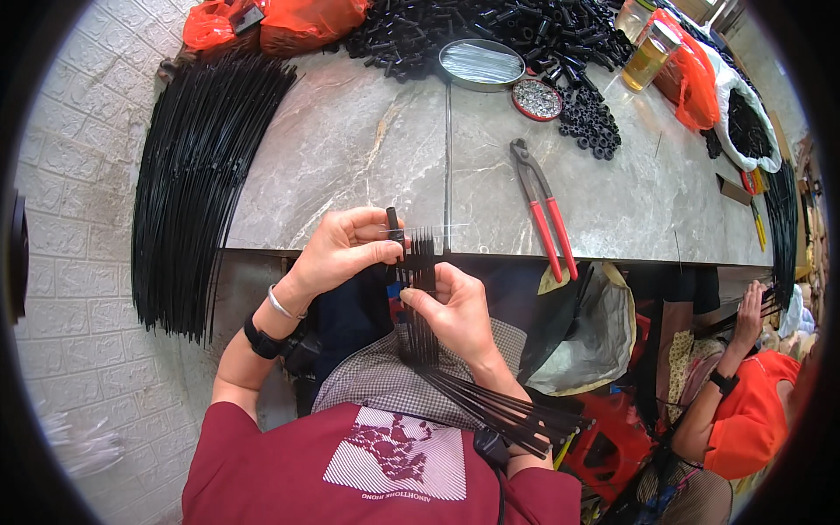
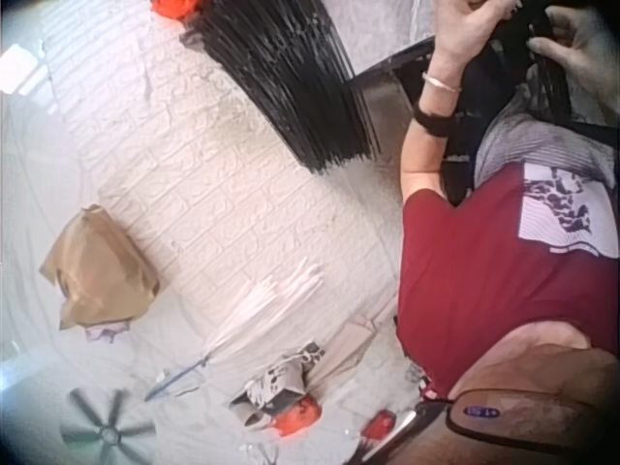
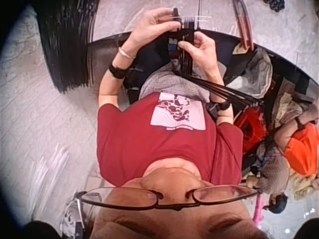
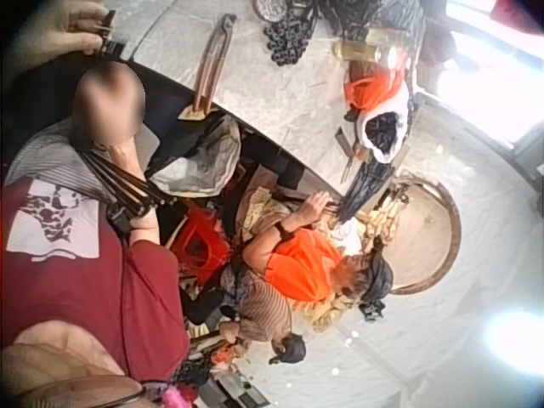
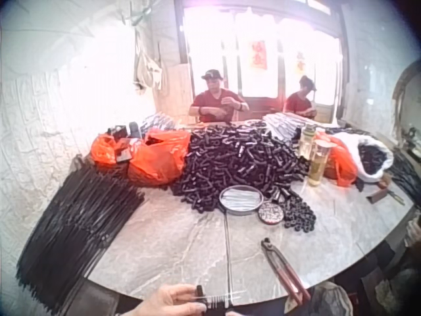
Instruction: The recorder is assembling the ribs and central runner of an umbrella by threading components and using pliers.
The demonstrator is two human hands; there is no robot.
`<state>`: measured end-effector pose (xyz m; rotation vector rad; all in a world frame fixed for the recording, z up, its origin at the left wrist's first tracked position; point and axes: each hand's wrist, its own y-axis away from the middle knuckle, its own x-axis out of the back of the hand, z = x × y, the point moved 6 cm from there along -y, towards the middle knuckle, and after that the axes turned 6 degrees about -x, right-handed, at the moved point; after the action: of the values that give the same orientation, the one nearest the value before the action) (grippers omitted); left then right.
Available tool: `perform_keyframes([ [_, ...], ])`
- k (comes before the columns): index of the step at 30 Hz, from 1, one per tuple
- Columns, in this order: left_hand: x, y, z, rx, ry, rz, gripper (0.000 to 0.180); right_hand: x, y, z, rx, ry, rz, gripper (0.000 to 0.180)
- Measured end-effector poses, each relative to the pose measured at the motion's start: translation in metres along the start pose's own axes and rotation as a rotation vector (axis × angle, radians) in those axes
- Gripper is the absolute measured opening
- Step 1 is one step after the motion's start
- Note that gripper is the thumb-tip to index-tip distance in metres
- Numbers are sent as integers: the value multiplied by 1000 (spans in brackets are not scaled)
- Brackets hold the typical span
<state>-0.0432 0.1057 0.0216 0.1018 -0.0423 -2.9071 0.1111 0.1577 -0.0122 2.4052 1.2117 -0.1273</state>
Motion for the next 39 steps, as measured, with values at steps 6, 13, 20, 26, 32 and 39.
perform_keyframes([
  [6,-1,6,-2,36,99,24,27,-2,1,0,-25,-18,-38,18],
  [13,-2,10,-2,26,46,45,28,-3,0,-1,-50,-41,-91,16],
  [20,-6,13,2,-24,154,-3,29,-2,-4,6,-97,-157,-169,16],
  [26,-4,15,-4,-11,217,10,28,-7,-1,2,-82,-108,-136,13],
  [32,-2,16,-3,-12,163,62,28,-9,3,2,-53,-46,-73,11],
  [39,-3,20,-3,2,145,170,28,-11,2,1,-57,-48,-82,9],
])
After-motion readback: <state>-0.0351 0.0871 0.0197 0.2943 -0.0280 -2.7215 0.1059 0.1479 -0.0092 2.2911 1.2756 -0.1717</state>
